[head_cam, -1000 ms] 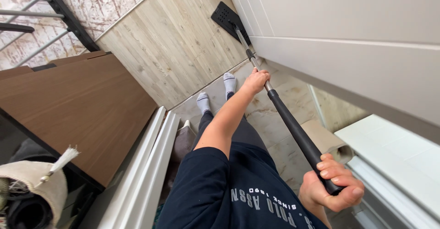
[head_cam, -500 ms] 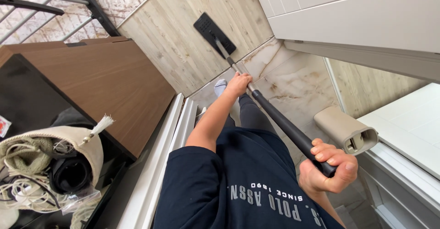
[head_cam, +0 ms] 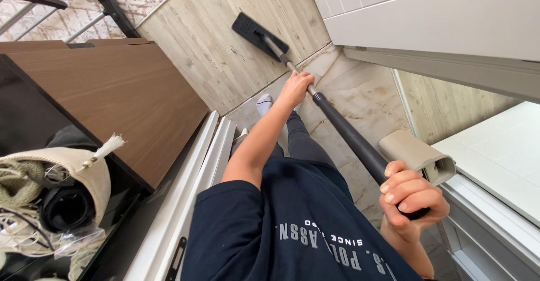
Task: Mopping the tiled floor in a hallway and around furniture.
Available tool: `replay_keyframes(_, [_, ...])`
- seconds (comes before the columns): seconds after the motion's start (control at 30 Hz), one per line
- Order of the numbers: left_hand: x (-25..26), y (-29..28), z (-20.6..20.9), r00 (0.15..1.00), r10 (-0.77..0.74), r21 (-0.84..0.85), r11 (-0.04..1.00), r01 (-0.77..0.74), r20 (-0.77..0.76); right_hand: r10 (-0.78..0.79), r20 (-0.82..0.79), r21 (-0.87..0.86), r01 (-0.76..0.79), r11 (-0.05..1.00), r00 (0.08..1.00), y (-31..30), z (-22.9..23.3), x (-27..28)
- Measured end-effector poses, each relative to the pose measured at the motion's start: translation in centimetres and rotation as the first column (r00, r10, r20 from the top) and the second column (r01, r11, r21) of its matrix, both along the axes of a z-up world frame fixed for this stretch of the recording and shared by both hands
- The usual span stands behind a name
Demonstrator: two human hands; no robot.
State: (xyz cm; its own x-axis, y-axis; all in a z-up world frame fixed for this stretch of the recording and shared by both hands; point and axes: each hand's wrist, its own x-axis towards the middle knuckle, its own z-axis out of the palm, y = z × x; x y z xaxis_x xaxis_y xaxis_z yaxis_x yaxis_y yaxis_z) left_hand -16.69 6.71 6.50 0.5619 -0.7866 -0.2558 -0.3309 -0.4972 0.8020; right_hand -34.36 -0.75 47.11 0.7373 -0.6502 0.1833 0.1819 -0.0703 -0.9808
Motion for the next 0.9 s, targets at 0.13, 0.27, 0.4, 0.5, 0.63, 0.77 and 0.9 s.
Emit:
replay_keyframes(0.13, [1.7, -7.2, -1.6, 0.998, 0.02, -0.061, 0.998, -0.016, 0.058, 0.0, 0.066, -0.073, 0.005, 0.997, 0.998, -2.5, -2.4, 1.4])
replay_keyframes(0.27, [1.9, -12.1, -4.0, 0.995, 0.086, -0.054, 0.995, -0.084, 0.041, -0.073, 0.056, -0.278, 0.086, 0.957, 0.996, -3.6, -4.7, 2.9])
replay_keyframes(0.4, [-0.4, -12.9, -3.8, 0.991, 0.126, -0.136, 0.984, -0.118, 0.049, -0.211, 0.143, -0.304, 0.246, 0.92, 0.967, -5.2, -6.0, 0.8])
replay_keyframes(0.5, [-2.2, -11.2, -3.6, 0.979, 0.19, -0.225, 0.959, -0.171, 0.066, -0.2, 0.181, -0.343, 0.253, 0.905, 0.963, -4.6, -5.4, -0.1])
replay_keyframes(0.63, [-4.6, -6.7, -2.4, 0.996, 0.094, -0.024, 0.995, -0.094, -0.001, -0.372, 0.072, -0.393, 0.369, 0.843, 0.926, -3.4, -4.7, -2.2])
replay_keyframes(0.77, [-5.4, -0.8, -0.6, 0.994, 0.101, 0.061, 0.993, -0.098, -0.033, -0.46, 0.031, -0.31, 0.446, 0.839, 0.887, -1.4, -4.6, -3.5])
replay_keyframes(0.9, [-5.9, 4.7, -1.0, 0.991, 0.134, 0.104, 0.985, -0.135, 0.017, -0.425, 0.028, -0.209, 0.421, 0.882, 0.905, 1.1, -4.8, -2.9])
